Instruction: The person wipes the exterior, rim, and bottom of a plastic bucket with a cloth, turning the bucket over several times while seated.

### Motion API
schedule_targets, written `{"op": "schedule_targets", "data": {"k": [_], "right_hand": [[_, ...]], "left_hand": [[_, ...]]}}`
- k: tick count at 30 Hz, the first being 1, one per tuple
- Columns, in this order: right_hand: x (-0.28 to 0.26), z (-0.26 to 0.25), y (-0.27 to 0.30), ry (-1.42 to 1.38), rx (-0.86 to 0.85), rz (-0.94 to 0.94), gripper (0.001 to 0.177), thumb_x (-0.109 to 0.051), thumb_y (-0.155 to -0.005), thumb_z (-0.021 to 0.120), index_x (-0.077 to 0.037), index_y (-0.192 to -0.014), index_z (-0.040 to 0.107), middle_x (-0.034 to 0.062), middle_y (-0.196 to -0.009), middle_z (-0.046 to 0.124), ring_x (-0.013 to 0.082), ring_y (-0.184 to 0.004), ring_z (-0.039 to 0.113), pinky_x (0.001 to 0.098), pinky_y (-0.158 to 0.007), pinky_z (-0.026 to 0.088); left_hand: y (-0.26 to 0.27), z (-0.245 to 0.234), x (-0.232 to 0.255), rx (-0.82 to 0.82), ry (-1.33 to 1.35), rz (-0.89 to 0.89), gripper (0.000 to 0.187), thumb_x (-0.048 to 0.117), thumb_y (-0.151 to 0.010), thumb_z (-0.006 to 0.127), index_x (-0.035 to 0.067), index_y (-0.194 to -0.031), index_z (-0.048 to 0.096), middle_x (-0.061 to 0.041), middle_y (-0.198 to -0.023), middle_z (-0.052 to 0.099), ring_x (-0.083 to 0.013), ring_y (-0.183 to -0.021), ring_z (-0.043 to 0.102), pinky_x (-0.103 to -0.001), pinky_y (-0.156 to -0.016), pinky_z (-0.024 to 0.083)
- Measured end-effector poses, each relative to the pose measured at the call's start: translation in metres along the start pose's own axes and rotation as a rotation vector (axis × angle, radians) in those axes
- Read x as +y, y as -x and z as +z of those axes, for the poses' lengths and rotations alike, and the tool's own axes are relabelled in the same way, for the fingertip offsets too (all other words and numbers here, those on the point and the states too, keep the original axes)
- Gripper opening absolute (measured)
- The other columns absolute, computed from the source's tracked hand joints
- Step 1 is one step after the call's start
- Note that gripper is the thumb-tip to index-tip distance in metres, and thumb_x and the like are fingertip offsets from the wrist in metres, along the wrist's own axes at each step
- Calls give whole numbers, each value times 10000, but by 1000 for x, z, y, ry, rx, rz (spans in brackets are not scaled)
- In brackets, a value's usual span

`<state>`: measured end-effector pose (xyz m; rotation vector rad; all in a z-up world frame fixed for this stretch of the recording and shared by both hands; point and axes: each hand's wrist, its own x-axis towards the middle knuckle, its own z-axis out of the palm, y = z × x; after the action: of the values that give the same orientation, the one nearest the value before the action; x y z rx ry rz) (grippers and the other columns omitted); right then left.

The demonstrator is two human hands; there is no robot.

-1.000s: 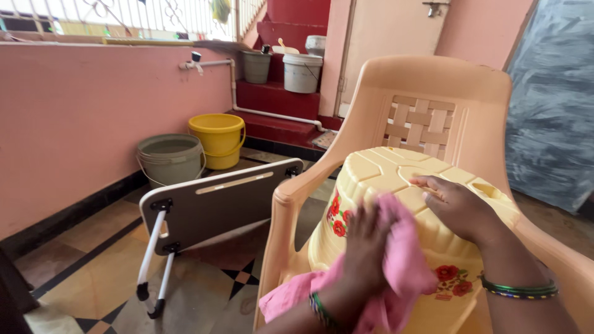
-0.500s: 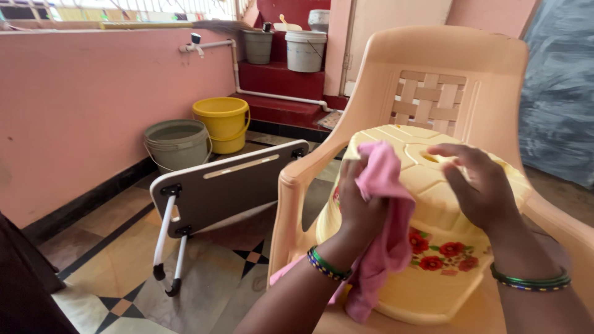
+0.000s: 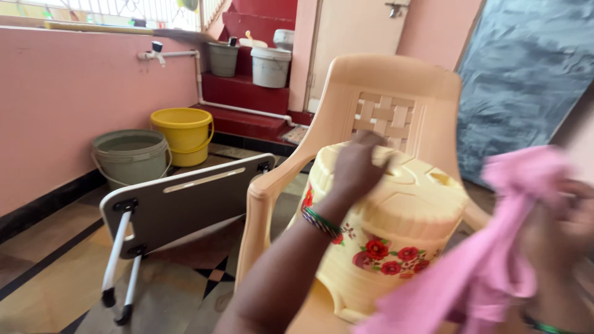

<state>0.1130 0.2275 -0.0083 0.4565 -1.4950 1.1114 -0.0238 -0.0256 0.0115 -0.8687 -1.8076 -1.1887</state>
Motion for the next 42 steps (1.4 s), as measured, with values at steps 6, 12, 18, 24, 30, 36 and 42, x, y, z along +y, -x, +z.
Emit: {"op": "schedule_targets", "data": {"k": [6,12,18,24,30,36,42], "right_hand": [[-20,-22,-44,-81,-76,-16,195,-177,-1138,659,-21,-1188,552,57,-1072,562,128,-927,554,238,-885,496],[-49,-7,-75,-174,-170,-55,193,-182,-1156,631,-6,-1205,567,69,-1042,577,139,-898,565,243,-848,492],[-56,15,-101,-254,-168,-158,204,-187,-1173,603,10,-1222,583,82,-1012,591,151,-870,576,248,-812,488],[0,63,-128,77,-41,-291,182,-7,-1091,690,-45,-1214,561,42,-1185,581,142,-1034,586,274,-920,534],[12,78,-115,930,-600,-167,381,-303,-815,801,-103,-1126,711,161,-1249,630,347,-1177,597,444,-1007,503],[17,73,-89,1104,-736,-140,832,-502,-612,877,-62,-1280,650,225,-1384,536,408,-1274,476,508,-1025,403],[44,55,-59,853,-574,-158,526,-218,-666,833,-94,-1156,688,126,-1313,606,320,-1257,599,421,-1103,498]], "left_hand": [[-43,-43,-38,-509,-442,-748,884,703,-736,775,190,-1422,558,-106,-1501,453,-365,-1347,475,-529,-1047,445],[-38,-48,-37,-608,-432,-678,1031,783,-677,739,229,-1513,502,-127,-1487,535,-290,-1356,547,-436,-1066,493],[-16,-64,-24,-529,-422,-582,1030,811,-685,701,224,-1510,509,-158,-1454,558,-297,-1327,573,-417,-1051,503],[28,-72,-8,-432,-209,-650,994,769,-694,721,222,-1498,512,-195,-1461,523,-354,-1315,562,-464,-1044,480],[59,-85,6,-268,-236,-666,965,728,-704,744,204,-1474,492,-220,-1513,434,-371,-1348,513,-469,-1041,469],[107,-92,21,-162,-290,-577,1141,621,-641,899,156,-1536,366,-248,-1456,414,-422,-1294,467,-507,-1010,428],[127,-62,-14,-111,-36,-466,1184,504,-676,887,119,-1595,246,-144,-1383,542,-333,-1239,538,-493,-1113,370]]}}
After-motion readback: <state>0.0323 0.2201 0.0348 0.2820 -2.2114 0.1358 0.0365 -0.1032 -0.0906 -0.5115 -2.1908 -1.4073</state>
